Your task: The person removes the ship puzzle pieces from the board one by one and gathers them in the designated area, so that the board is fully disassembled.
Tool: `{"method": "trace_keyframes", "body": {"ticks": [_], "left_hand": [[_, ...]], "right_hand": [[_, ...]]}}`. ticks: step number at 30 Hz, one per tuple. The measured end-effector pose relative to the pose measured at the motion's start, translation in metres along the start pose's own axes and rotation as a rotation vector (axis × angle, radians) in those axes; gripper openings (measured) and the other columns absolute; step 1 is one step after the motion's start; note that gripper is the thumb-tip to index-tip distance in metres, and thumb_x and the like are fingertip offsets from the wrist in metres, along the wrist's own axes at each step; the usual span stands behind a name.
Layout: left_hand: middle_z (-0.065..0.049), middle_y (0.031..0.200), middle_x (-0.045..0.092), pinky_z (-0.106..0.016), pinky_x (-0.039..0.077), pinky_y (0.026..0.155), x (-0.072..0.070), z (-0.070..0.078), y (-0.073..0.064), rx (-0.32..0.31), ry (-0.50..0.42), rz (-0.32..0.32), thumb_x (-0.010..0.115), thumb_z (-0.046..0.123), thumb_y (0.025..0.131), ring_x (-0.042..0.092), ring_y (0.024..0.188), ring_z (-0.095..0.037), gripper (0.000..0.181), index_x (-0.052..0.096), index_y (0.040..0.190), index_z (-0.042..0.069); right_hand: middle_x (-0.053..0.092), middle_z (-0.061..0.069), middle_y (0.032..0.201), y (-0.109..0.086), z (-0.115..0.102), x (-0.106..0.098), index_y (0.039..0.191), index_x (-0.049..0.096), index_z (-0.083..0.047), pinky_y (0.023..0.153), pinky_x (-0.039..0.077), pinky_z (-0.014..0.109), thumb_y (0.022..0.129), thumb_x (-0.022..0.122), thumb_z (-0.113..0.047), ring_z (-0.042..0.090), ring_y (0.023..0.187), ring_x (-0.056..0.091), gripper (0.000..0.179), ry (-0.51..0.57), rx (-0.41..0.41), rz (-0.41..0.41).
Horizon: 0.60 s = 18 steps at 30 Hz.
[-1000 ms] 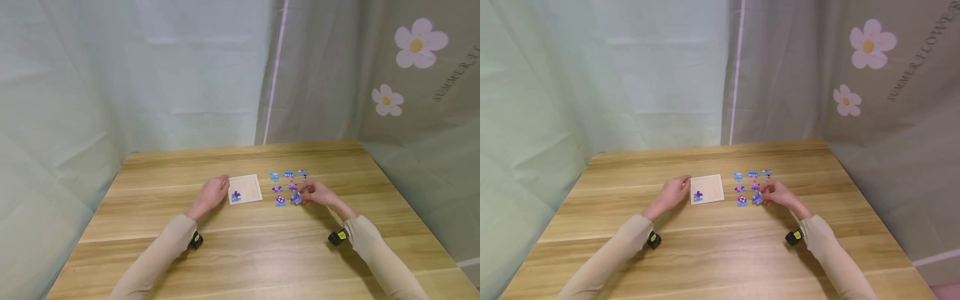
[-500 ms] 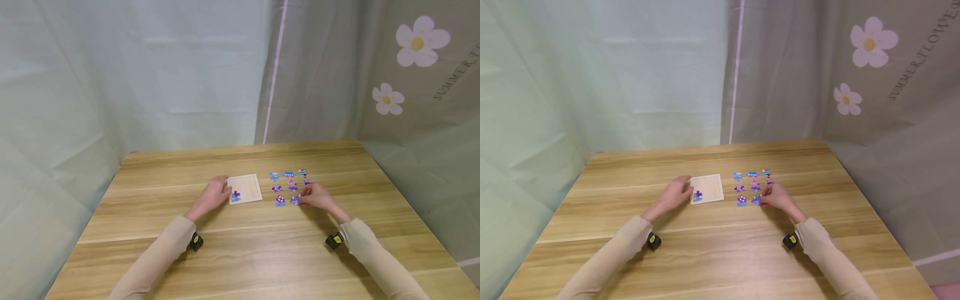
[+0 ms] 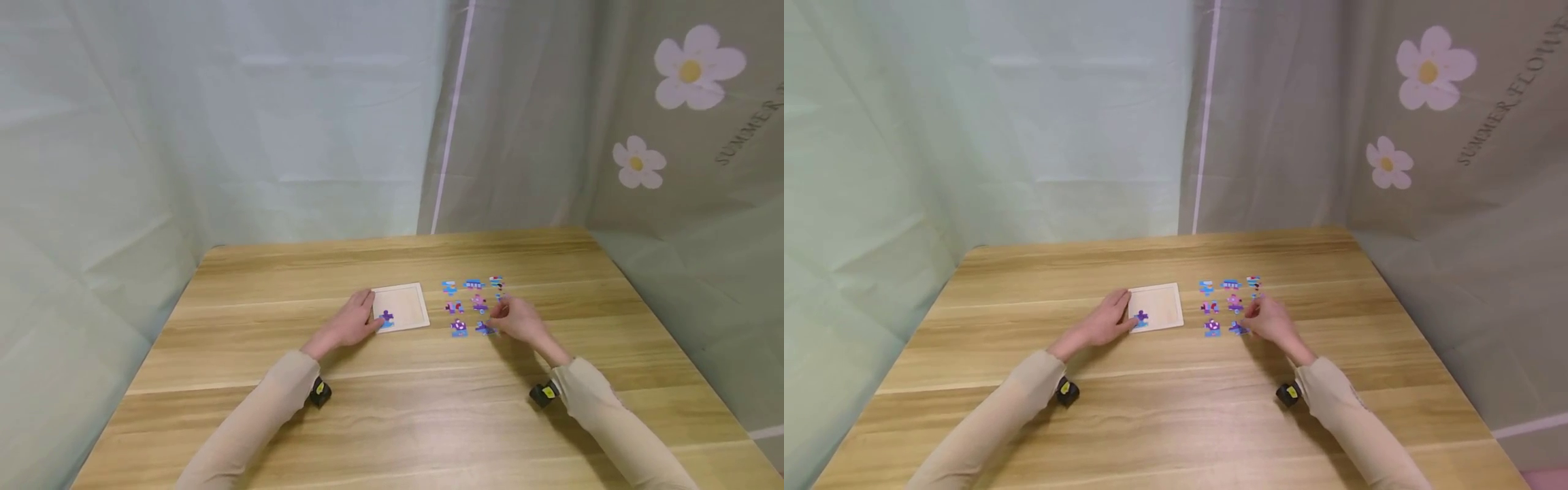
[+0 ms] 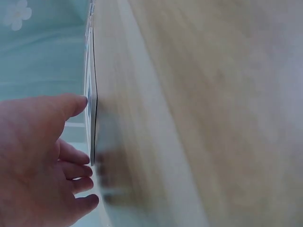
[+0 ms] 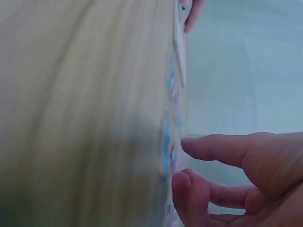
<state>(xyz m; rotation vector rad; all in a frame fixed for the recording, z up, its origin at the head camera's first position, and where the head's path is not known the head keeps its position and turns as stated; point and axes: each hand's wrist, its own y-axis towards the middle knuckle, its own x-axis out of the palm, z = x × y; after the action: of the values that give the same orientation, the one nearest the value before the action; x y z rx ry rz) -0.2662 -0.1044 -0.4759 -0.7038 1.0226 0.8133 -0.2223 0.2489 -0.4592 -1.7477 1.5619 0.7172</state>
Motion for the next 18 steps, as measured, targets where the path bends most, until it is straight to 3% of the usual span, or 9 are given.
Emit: {"method": "trace_keyframes", "body": {"ticks": [5,10,18], "left_hand": [[-0.029,0.158,0.014,-0.046,0.014,0.123,0.001,-0.005,0.000,0.013,0.040,-0.035,0.045,0.039,0.102,0.013,0.148,-0.041,0.075,0.016,0.149,-0.012],[-0.030,0.158,0.011,-0.047,0.014,0.123,0.000,-0.007,0.001,0.028,0.027,-0.056,0.045,0.040,0.102,0.011,0.148,-0.041,0.077,0.015,0.149,-0.013],[-0.031,0.158,0.008,-0.049,0.013,0.123,-0.003,-0.007,-0.001,0.046,-0.019,-0.094,0.049,0.037,0.101,0.008,0.148,-0.042,0.078,0.013,0.149,-0.013]], "right_hand": [[0.069,0.009,0.084,0.005,-0.022,0.006,0.085,0.065,-0.005,0.065,0.050,0.027,0.084,0.072,-0.015,0.017,0.074,0.062,0.013,-0.044,-0.145,0.017],[0.068,0.007,0.081,0.015,-0.047,0.022,0.084,0.066,-0.004,0.061,0.049,0.024,0.084,0.071,-0.012,0.014,0.072,0.061,0.009,-0.014,-0.261,-0.029],[0.069,0.007,0.079,0.040,-0.084,0.062,0.086,0.067,-0.004,0.061,0.051,0.019,0.087,0.068,-0.007,0.010,0.067,0.062,0.003,0.062,-0.341,-0.158]]}}
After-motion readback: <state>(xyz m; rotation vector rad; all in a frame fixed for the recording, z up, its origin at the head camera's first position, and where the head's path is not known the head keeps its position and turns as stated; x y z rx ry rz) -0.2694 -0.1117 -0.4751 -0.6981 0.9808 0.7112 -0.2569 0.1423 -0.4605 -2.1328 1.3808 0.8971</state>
